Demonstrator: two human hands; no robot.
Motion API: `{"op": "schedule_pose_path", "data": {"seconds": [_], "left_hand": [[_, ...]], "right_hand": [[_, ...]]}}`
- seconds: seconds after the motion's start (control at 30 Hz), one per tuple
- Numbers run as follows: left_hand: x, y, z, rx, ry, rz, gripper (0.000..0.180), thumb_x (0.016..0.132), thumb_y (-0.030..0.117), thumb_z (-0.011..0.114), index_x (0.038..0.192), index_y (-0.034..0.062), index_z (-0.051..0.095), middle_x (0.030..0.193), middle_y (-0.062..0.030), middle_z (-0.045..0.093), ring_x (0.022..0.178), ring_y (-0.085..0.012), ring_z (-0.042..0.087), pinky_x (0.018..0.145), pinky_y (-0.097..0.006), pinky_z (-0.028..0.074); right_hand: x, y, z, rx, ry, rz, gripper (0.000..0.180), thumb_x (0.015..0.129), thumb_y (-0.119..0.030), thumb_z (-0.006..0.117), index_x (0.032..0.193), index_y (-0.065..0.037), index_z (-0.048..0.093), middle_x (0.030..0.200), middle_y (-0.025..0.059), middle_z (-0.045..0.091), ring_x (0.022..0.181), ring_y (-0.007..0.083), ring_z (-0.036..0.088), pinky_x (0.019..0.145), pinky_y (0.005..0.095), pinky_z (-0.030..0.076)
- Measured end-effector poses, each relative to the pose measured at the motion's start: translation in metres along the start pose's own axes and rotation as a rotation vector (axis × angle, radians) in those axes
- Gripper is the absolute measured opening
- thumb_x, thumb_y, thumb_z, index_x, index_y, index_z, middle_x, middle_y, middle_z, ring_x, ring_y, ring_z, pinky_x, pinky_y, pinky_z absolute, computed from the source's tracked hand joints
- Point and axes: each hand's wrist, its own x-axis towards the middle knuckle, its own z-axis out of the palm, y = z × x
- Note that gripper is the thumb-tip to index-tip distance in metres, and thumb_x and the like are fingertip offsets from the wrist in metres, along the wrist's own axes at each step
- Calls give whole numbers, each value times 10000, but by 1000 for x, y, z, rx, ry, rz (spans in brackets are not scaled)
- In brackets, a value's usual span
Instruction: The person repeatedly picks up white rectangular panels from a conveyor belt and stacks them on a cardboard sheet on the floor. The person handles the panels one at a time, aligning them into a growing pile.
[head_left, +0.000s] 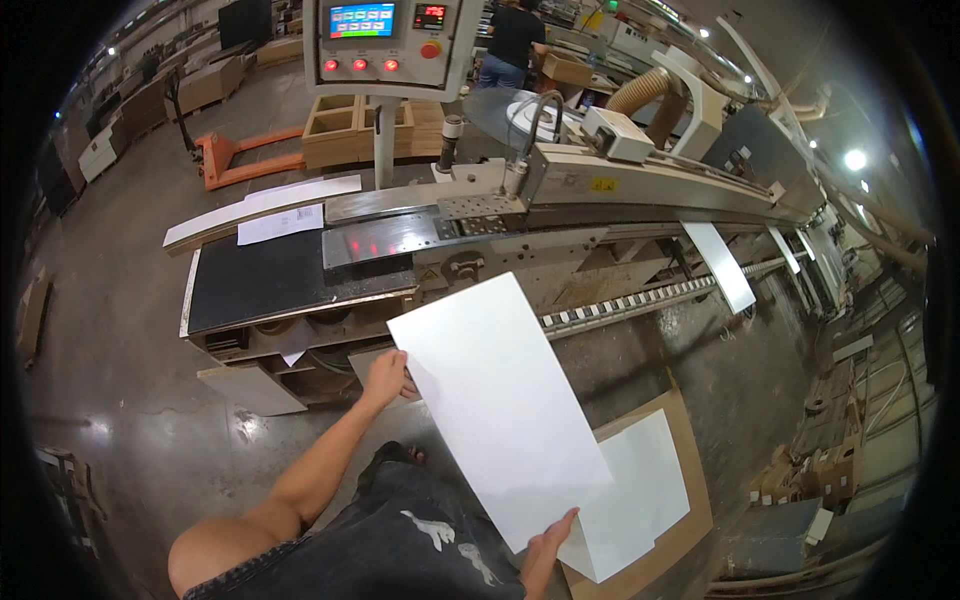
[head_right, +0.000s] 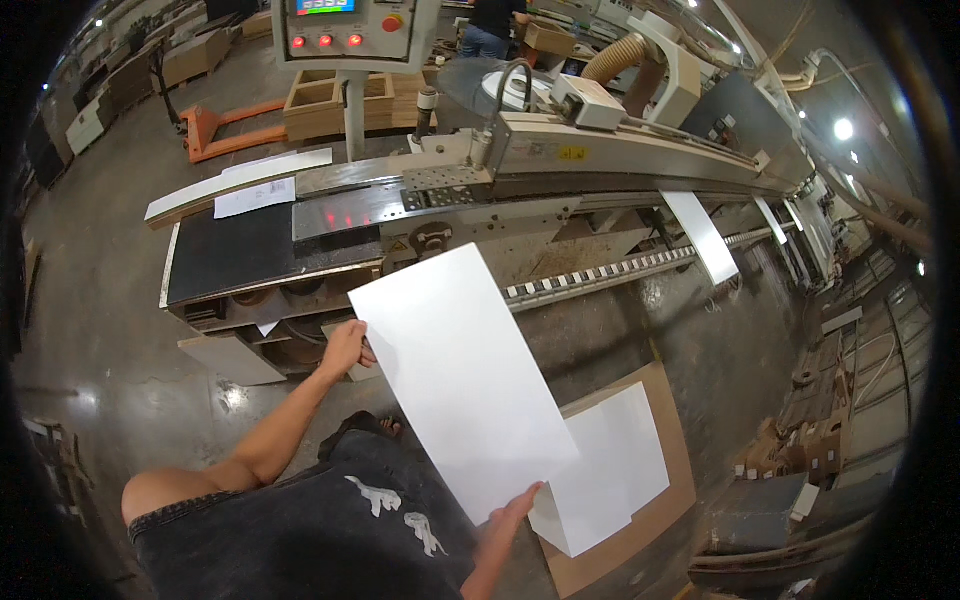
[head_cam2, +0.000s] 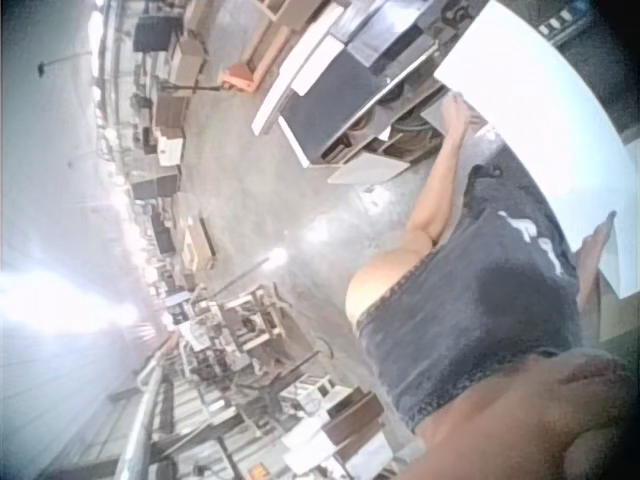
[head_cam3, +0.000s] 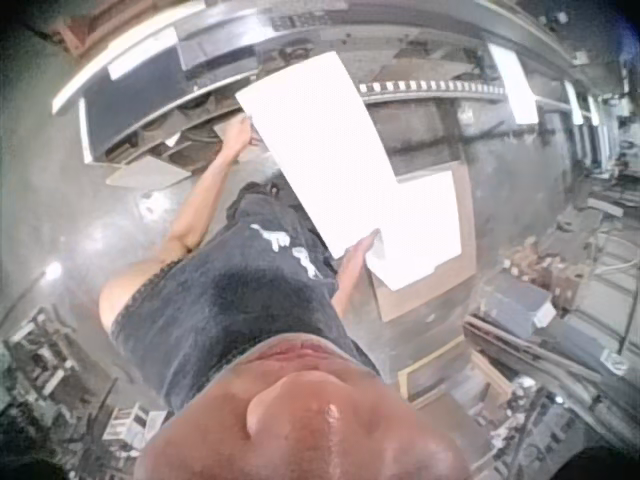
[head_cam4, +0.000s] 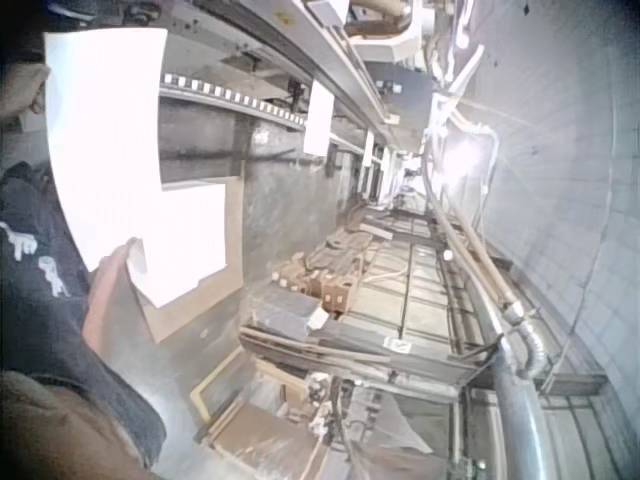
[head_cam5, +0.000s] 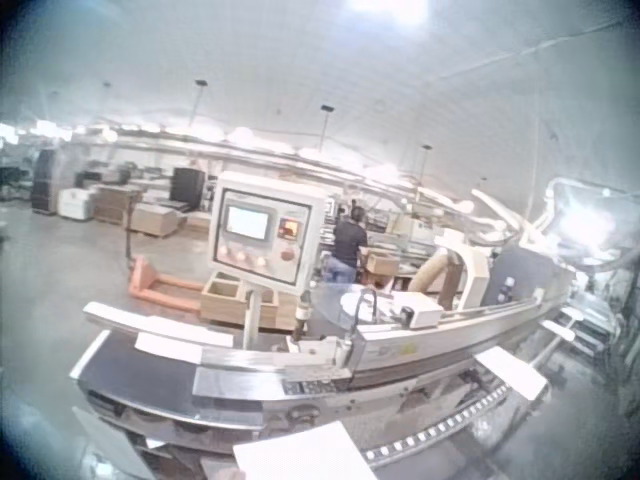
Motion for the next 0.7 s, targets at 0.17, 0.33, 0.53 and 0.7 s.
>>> {"op": "schedule_pose_path", "data": {"seconds": [0.17,0.33,0.53,0.7], "left_hand": [[57,15,-52,425,122,-11,394,1055,297,376,972,-12,605,690,-121,668,558,-236,680,565,-369,538],[81,14,-69,508,104,-43,395,1044,331,393,935,15,602,689,-104,677,623,-238,689,673,-397,530],[93,10,-72,341,43,-58,357,1028,316,473,931,-8,584,744,-124,667,624,-225,686,603,-373,556],[105,23,-73,216,53,-120,297,1018,266,524,959,-20,580,768,-113,647,615,-196,674,515,-333,572]], "right_hand": [[-25,38,92,-72,-36,29,615,1054,-447,412,1436,36,420,1405,175,527,1240,346,551,1036,462,466],[-47,72,162,-338,-157,-78,491,1032,-282,530,1391,46,459,1328,152,580,1150,300,605,964,427,503],[-66,76,224,-738,-313,-58,407,1014,-308,538,1204,52,533,925,138,670,632,198,663,457,300,537],[-68,74,252,-770,-334,-25,405,1014,-332,530,1130,56,534,783,150,655,472,190,615,365,279,492]]}}
